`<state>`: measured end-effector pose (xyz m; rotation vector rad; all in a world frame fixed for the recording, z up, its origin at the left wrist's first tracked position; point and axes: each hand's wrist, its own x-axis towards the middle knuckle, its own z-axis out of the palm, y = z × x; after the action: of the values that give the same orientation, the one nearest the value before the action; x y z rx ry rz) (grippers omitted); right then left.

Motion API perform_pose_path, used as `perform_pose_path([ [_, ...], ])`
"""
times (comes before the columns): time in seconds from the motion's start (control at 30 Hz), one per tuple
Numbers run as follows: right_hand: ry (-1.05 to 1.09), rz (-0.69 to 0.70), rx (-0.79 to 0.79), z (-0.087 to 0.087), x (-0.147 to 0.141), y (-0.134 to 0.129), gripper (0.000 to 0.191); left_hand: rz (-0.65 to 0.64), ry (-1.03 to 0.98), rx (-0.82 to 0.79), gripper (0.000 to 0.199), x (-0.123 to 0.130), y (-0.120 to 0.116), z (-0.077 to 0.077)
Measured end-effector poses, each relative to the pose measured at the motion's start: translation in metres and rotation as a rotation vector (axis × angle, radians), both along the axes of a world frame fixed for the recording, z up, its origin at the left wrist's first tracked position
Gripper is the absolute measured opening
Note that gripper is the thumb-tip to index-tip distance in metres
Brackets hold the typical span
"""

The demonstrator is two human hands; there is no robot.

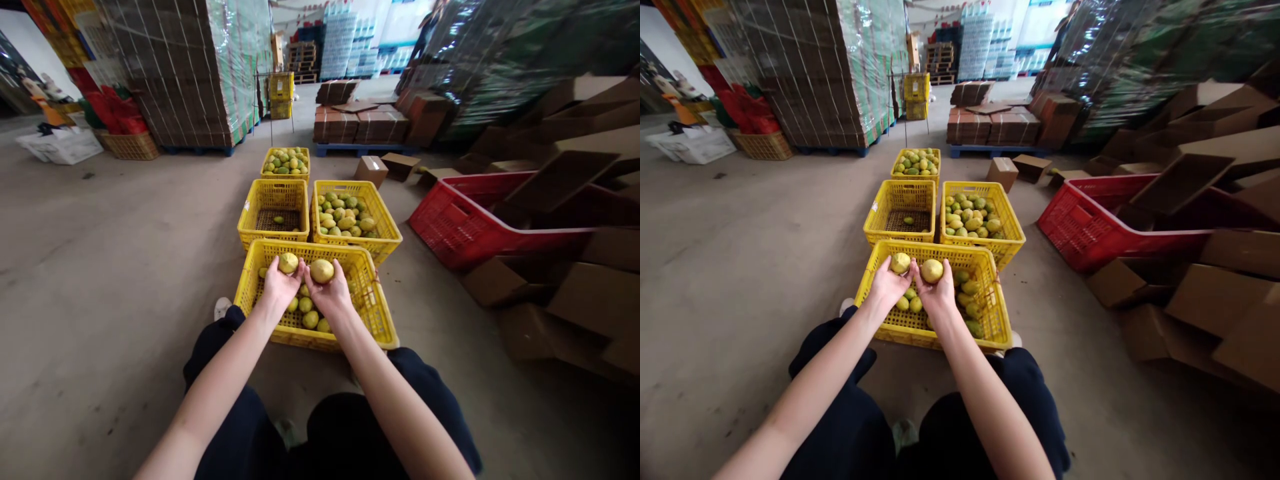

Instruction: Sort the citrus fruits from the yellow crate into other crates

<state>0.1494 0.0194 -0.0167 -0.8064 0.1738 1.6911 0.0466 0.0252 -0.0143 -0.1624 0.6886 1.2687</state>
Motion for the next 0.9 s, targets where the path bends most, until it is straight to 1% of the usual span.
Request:
perform_pose_path([
  [0.03, -0.031, 0.021, -0.023, 0.002, 0.001, 0.000, 0.022, -0.008, 0.035, 0.020, 0.025, 0.000, 0.000, 0.000],
  [0.1, -0.105, 0.034, -0.050, 0.006, 0.003, 0.001, 0.018, 0.014, 0.164, 0.117, 0.015, 0.002, -0.002, 0.001],
  [0.13, -0.159, 0.030, -0.037, 0.007, 0.005, 0.002, 0.014, 0.048, 0.257, 0.189, 0.018, 0.003, -0.004, 0.003],
  [0.17, -0.228, 0.011, -0.003, 0.007, 0.006, 0.002, 0.010, 0.099, 0.362, 0.270, 0.029, 0.004, -0.005, 0.005],
  [0.2, -0.312, -0.027, 0.058, 0.007, 0.008, 0.001, 0.009, 0.157, 0.465, 0.354, 0.042, 0.004, -0.007, 0.007],
  [0.23, -0.412, -0.080, 0.147, 0.007, 0.009, 0.000, 0.015, 0.213, 0.557, 0.432, 0.053, 0.004, -0.010, 0.010],
  [0.3, -0.645, -0.186, 0.379, 0.009, 0.013, -0.003, 0.035, 0.298, 0.700, 0.558, 0.065, 0.004, -0.014, 0.015],
  [0.33, -0.766, -0.230, 0.496, 0.010, 0.014, -0.006, 0.042, 0.326, 0.757, 0.610, 0.066, 0.003, -0.017, 0.016],
  [0.4, -0.987, -0.270, 0.670, 0.015, 0.015, -0.011, 0.048, 0.339, 0.856, 0.687, 0.061, 0.000, -0.020, 0.018],
  [0.47, -1.109, -0.271, 0.743, 0.020, 0.015, -0.016, 0.048, 0.305, 0.910, 0.726, 0.053, -0.002, -0.022, 0.017],
  [0.53, -1.091, -0.266, 0.772, 0.022, 0.013, -0.020, 0.052, 0.257, 0.894, 0.723, 0.046, -0.005, -0.023, 0.014],
  [0.63, -0.977, -0.268, 0.781, 0.022, 0.011, -0.024, 0.064, 0.215, 0.855, 0.705, 0.044, -0.010, -0.024, 0.010],
  [0.7, -0.991, -0.254, 0.778, 0.020, 0.012, -0.025, 0.062, 0.195, 0.881, 0.722, 0.045, -0.015, -0.024, 0.009],
  [0.8, -1.105, -0.210, 0.778, 0.019, 0.019, -0.025, 0.055, 0.130, 0.904, 0.746, 0.049, -0.023, -0.022, 0.011],
  [0.83, -1.112, -0.178, 0.780, 0.020, 0.021, -0.024, 0.054, 0.095, 0.874, 0.742, 0.052, -0.025, -0.021, 0.012],
  [0.9, -1.032, -0.082, 0.788, 0.022, 0.026, -0.024, 0.055, 0.020, 0.741, 0.708, 0.057, -0.029, -0.020, 0.014],
])
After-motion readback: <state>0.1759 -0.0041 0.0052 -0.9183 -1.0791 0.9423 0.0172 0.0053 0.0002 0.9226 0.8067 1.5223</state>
